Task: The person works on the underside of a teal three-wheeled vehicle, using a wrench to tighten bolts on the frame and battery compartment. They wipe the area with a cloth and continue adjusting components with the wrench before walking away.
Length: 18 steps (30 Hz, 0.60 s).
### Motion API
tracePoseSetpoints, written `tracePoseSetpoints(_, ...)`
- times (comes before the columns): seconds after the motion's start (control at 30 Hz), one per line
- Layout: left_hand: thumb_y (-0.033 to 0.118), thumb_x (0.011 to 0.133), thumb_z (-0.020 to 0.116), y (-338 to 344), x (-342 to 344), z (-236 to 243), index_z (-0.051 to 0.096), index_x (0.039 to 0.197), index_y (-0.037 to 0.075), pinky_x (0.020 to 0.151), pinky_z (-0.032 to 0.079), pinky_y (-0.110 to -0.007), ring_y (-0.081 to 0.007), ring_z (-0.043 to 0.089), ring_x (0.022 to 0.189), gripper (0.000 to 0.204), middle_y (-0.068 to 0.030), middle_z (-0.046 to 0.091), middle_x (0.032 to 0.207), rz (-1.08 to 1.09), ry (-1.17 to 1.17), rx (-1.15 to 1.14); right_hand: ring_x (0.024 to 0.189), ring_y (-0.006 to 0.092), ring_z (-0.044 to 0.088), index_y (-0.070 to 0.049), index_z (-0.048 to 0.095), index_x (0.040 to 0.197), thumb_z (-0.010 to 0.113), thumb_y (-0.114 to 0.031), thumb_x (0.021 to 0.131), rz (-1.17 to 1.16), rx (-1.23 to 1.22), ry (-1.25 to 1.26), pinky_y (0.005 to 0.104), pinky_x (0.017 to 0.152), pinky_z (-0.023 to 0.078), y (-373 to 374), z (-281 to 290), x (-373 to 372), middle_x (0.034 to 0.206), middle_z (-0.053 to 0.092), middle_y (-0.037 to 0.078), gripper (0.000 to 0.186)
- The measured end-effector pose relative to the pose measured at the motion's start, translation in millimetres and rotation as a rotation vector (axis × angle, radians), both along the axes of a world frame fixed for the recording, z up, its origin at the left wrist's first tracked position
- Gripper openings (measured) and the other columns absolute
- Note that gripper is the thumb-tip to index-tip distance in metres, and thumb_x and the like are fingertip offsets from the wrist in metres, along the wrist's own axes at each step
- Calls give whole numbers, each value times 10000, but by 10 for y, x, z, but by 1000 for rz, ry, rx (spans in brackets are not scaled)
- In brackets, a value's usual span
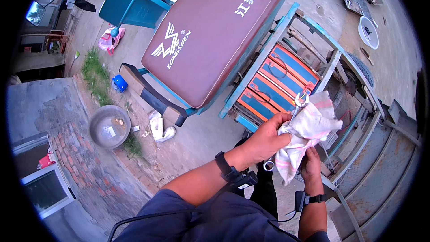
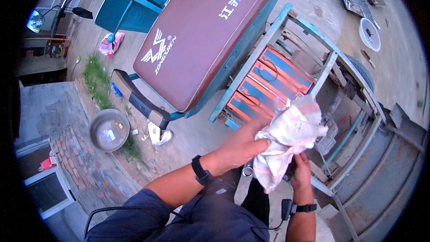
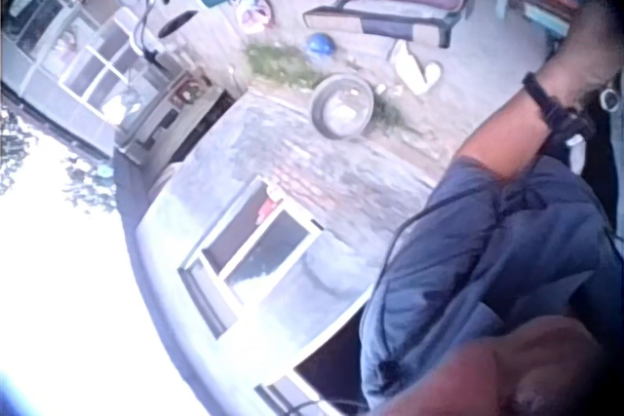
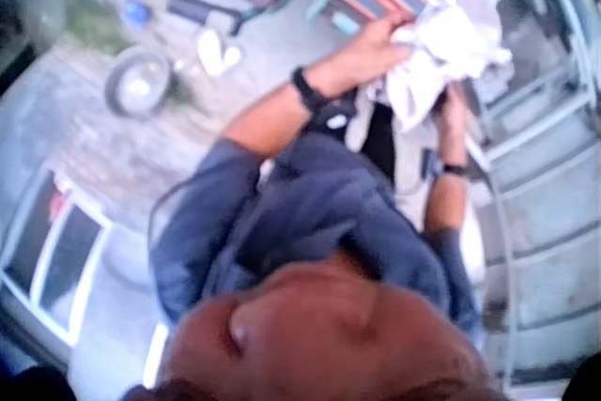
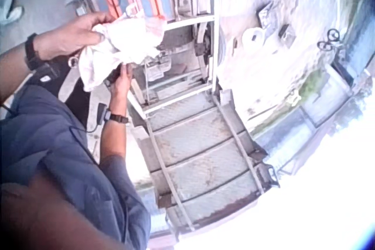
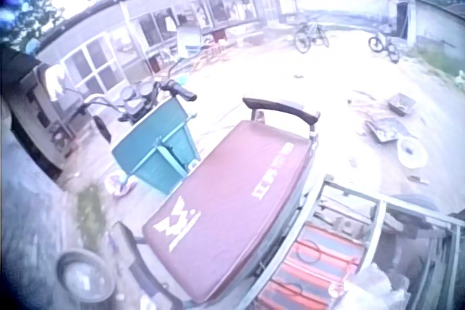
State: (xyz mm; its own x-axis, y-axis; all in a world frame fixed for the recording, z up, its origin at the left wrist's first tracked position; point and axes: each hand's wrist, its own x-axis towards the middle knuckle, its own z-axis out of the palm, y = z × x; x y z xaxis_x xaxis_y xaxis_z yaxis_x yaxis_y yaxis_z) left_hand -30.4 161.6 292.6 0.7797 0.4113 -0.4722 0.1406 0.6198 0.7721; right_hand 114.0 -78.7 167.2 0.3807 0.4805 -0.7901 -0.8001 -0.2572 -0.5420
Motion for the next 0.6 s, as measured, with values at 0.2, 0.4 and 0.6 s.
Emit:
tracePoseSetpoints(0.2,-11,822,519,-169,20,-511,384,1385,-11,1029,412,-347,-208,536,1194,579,-103,526,1304,266,-116,-352,1035,196,627,-61,529,1325,548,-223,975,-14,-46,37,343,812,523,-53,129,-85,1229,630,56,386)
tracePoseSetpoints(0.4,62,855,544,-284,50,-741,385,1353,28,908,484,-356,-185,578,1098,524,-71,556,1228,284,-63,-529,1122,208,596,-96,472,1380,547,-265,965,-98,93,103,360,843,520,17,294,-229,1298,590,50,454)
tracePoseSetpoints(0.6,132,906,651,-570,132,-874,450,1366,21,947,481,-332,-165,589,1119,514,-76,587,1267,136,41,-524,1220,208,537,-93,447,1405,638,-199,912,-68,155,-6,390,1059,410,211,302,-259,1358,537,49,539)
